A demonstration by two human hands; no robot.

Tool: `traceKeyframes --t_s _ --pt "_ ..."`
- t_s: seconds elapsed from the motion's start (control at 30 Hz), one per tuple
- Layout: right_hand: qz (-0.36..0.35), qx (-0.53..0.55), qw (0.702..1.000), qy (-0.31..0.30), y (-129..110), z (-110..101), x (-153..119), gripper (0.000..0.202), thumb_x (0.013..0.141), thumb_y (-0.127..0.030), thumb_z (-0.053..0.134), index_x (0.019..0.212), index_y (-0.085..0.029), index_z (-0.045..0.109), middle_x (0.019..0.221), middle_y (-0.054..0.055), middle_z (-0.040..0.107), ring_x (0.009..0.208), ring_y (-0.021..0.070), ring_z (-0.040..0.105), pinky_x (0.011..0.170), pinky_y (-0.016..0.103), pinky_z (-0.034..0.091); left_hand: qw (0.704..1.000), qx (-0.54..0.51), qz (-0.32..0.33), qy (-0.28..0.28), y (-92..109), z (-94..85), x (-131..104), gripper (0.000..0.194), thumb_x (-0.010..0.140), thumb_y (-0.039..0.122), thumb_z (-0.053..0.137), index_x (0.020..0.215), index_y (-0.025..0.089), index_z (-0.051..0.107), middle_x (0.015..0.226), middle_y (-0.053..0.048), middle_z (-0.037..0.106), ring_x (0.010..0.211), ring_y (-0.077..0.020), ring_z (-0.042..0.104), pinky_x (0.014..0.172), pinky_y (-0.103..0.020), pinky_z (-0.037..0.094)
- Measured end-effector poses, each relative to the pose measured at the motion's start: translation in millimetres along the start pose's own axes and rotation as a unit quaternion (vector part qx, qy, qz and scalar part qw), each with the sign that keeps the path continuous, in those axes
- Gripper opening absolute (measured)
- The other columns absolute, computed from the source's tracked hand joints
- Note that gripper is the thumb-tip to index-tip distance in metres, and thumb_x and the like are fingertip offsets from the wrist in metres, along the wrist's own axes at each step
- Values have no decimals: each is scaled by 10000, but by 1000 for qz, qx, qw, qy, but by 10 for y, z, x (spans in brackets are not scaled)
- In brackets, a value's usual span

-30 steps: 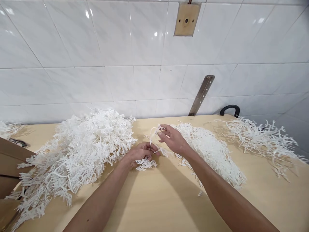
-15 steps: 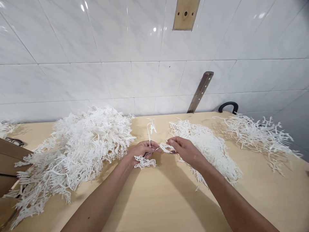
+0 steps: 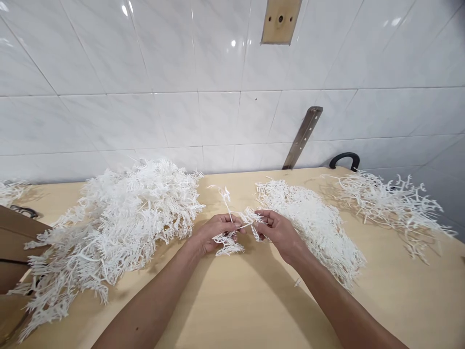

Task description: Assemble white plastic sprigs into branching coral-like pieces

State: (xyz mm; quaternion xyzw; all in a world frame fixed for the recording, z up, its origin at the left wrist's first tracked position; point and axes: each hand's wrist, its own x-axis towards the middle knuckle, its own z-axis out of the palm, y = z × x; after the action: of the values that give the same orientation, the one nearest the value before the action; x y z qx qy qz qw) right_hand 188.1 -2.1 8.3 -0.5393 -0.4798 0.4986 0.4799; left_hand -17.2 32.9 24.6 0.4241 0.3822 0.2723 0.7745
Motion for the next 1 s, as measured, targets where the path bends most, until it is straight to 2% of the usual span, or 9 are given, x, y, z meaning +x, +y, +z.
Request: traceKeyframes --t_s 0.17,0.27,0.37,0.47,0.53,0.7,0.8,0.87,1.0 --pt "-46 -38 998 29 59 15 -80 505 727 -465 779 1108 -171 628 741 1 655 616 172 623 636 337 518 994 91 -7 60 -4 19 48 398 733 493 763 805 127 625 719 -36 674 481 -80 540 426 -192 311" --pt "-40 -48 998 29 63 38 -167 428 734 -444 776 1043 -182 638 724 -5 661 603 167 624 621 324 520 977 187 -12 98 10 22 50 440 828 581 613 798 142 623 609 -6 639 368 -46 390 383 -195 206" --pt "-18 -44 999 9 67 73 -265 318 750 -406 763 935 -186 628 723 4 661 618 168 630 619 318 524 954 270 -16 126 46 26 29 406 867 546 543 783 158 624 584 0 637 336 -46 306 378 -211 198" --pt "9 -40 999 -8 106 110 -352 264 749 -371 755 882 -197 608 700 0 653 625 176 633 600 308 509 926 343 -2 160 73 55 -1 320 854 456 572 725 167 618 576 8 606 378 -73 376 417 -226 268" --pt "18 -44 999 -15 148 138 -388 237 755 -360 741 866 -205 601 676 -10 646 618 175 623 581 294 484 899 387 38 201 67 87 -17 258 839 399 597 709 176 600 598 2 605 461 -106 466 475 -237 319" --pt "22 -77 997 24 212 201 -386 230 779 -399 715 783 -213 580 641 -8 657 577 164 581 541 274 420 815 486 129 288 28 173 -46 130 849 321 610 896 201 592 843 -44 653 741 -183 589 640 -269 373" --pt "15 -76 996 44 208 219 -364 256 787 -431 717 763 -207 596 665 11 693 575 163 581 532 269 399 775 535 175 286 61 241 -78 102 900 282 543 876 203 603 940 -70 644 846 -201 598 730 -287 396" --pt "8 -70 996 47 206 223 -358 276 795 -451 716 757 -204 599 662 17 698 587 166 593 550 272 409 764 557 188 266 101 293 -112 151 916 255 507 824 201 614 897 -65 649 834 -196 595 745 -287 394" --pt "9 -45 998 40 225 233 -363 335 793 -511 723 770 -207 584 651 18 693 599 180 613 592 295 448 785 567 150 202 143 375 -187 259 905 302 510 692 201 616 675 -43 633 641 -183 555 626 -290 340"
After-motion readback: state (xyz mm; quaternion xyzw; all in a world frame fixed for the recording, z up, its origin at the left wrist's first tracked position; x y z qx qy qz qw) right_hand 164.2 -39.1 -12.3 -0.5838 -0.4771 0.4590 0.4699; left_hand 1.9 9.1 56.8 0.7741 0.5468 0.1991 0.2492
